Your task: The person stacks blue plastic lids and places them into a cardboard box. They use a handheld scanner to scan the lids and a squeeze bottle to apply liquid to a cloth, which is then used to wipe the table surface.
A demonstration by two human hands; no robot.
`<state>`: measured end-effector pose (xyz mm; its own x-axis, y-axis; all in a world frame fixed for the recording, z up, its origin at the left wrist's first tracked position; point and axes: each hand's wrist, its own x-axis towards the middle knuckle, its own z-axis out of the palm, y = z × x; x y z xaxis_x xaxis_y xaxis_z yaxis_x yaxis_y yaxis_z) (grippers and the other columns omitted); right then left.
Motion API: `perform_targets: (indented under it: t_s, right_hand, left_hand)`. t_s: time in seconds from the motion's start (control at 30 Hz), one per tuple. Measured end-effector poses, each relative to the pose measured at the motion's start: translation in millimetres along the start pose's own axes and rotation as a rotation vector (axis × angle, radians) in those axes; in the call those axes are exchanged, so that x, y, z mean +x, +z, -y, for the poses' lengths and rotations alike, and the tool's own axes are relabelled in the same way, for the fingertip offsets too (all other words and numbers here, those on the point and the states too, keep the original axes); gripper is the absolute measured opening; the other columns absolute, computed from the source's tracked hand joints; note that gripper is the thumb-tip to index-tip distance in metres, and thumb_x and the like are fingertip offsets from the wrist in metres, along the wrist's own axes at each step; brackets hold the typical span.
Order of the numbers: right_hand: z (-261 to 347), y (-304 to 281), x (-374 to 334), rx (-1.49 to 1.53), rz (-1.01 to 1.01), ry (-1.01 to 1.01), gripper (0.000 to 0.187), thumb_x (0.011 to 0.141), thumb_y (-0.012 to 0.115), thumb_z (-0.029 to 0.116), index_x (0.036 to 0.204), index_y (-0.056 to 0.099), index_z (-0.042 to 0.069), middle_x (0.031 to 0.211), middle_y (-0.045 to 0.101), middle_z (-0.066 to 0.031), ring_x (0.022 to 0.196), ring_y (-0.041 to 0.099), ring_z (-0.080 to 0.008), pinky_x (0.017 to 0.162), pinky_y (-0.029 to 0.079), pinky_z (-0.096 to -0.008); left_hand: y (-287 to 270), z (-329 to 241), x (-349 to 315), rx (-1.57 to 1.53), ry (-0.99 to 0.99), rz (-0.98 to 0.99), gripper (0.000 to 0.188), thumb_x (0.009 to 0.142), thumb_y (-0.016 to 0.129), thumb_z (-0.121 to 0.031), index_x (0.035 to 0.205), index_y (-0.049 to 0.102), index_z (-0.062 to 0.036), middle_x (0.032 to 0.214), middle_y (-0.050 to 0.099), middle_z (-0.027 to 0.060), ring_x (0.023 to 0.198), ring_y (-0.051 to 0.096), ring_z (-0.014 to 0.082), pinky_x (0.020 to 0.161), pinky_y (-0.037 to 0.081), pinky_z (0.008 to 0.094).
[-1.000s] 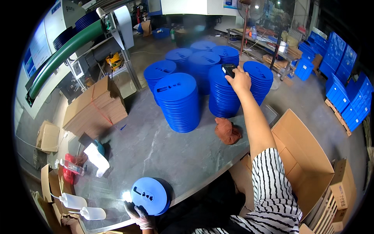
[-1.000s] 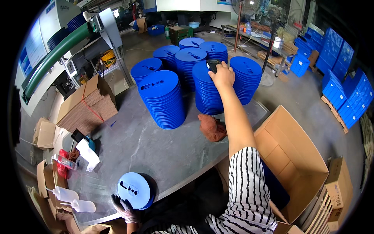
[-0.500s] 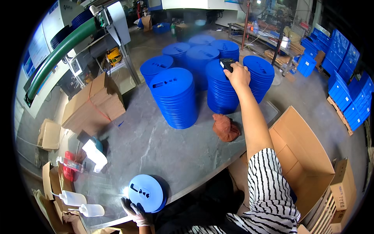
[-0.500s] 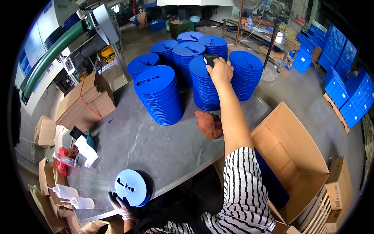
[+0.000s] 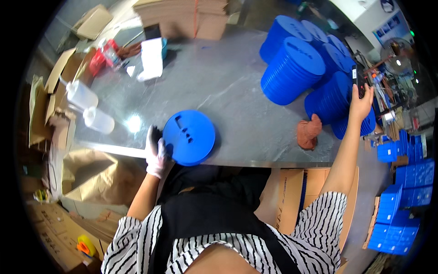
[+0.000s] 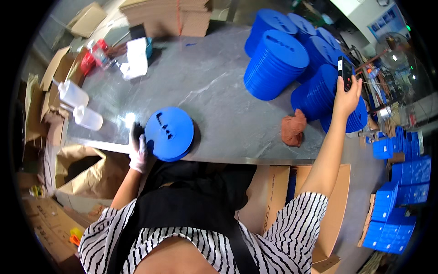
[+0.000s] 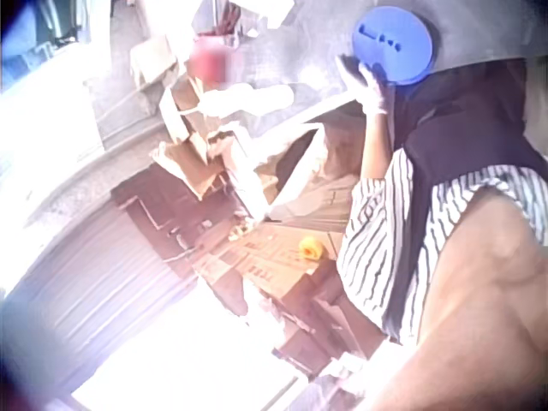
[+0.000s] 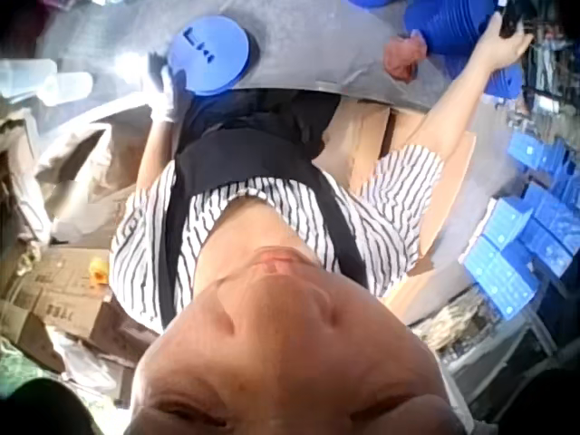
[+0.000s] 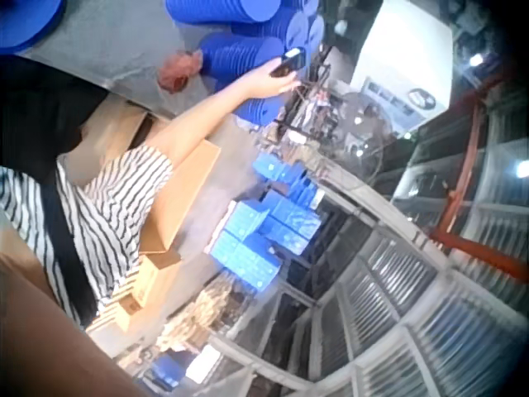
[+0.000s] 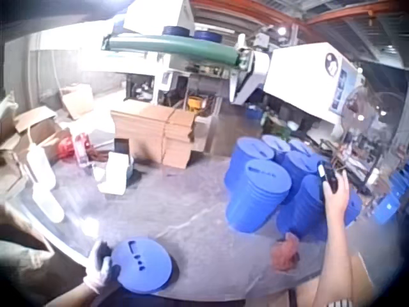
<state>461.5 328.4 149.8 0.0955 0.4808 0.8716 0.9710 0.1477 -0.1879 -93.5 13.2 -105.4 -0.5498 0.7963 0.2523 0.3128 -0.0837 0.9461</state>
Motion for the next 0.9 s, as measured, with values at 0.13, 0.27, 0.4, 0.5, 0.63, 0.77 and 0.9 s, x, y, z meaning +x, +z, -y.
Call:
perform_targets:
  t_s: [0.13,0.27,0.4,0.5,0.63,0.77,0.9]
  right_hand:
    - [122.2,-34.8,-95.4,0.955,0.33,0.449,0.052,0.095,0.063,0.029,0.136,0.049,0.0,0.132,0.055,-0.0123,0.118,0.056,-0.0206,0.096,0.047,-0.0351]
    - [198.5,-38.1,-217.0,1.8,0.821,1.362,0.052,0.101,0.047,0.041,0.135,0.047,0.002,0.125,0.06,-0.0181,0.11,0.062,-0.0336,0.082,0.055,-0.0429]
    - [248.6,-29.7,-284.5,2.09,0.84,1.788,0.059,0.097,0.048,0.051,0.131,0.054,0.002,0.125,0.058,-0.0221,0.119,0.054,-0.0392,0.082,0.053,-0.046]
    - [260.4,-32.3,-286.7,2.124,0.858,1.761,0.059,0.097,0.047,0.051,0.13,0.055,0.002,0.125,0.058,-0.0212,0.119,0.053,-0.0382,0.082,0.051,-0.0443]
    - [265.0,-31.7,-267.0,2.027,0.886,1.572,0.06,0.098,0.046,0.05,0.135,0.049,0.003,0.13,0.055,-0.0203,0.12,0.053,-0.0382,0.083,0.05,-0.0445]
    - [311.7,-39.6,-248.7,1.775,1.108,1.004,0.047,0.101,0.05,0.036,0.135,0.05,0.005,0.123,0.062,-0.0137,0.11,0.061,-0.0244,0.086,0.053,-0.0382]
    - [410.7,-60.1,-265.1,1.376,1.219,0.587,0.049,0.092,0.069,0.023,0.132,0.053,0.002,0.122,0.058,-0.0105,0.105,0.057,-0.0155,0.087,0.048,-0.0308]
  left_hand:
    - [-2.2,-5.0,0.4,-0.01,0.052,-0.006,0.055,0.094,0.051,-0.008,0.145,0.033,0.0032,0.138,0.049,0.0256,0.124,0.053,0.0327,0.107,0.039,0.0397]
    - [5.2,-12.7,2.6,-0.083,0.04,0.017,0.055,0.095,0.051,-0.01,0.146,0.032,0.0025,0.139,0.049,0.0234,0.124,0.053,0.0324,0.107,0.039,0.0389]
    - [4.7,-15.3,2.3,-0.098,0.029,0.017,0.055,0.095,0.053,-0.011,0.146,0.034,0.0003,0.138,0.05,0.0216,0.124,0.053,0.031,0.106,0.04,0.0379]
    - [2.4,-8.3,3.8,-0.122,0.039,0.02,0.055,0.094,0.054,-0.008,0.145,0.035,0.0004,0.137,0.051,0.0214,0.123,0.054,0.0301,0.106,0.041,0.0375]
    - [-0.2,-1.9,4.5,-0.122,0.058,0.001,0.055,0.093,0.057,-0.007,0.144,0.038,0.0,0.134,0.054,0.0217,0.122,0.056,0.0301,0.105,0.042,0.0372]
    - [-4.9,-12.6,3.0,-0.131,-0.021,-0.014,0.052,0.092,0.059,-0.012,0.14,0.043,-0.0005,0.133,0.054,0.0229,0.126,0.052,0.0354,0.106,0.04,0.0409]
    - [-18.9,-47.8,-2.2,0.363,0.342,-0.1,0.047,0.097,0.048,-0.022,0.139,0.043,0.0004,0.139,0.045,0.0258,0.133,0.041,0.0417,0.113,0.03,0.0449]
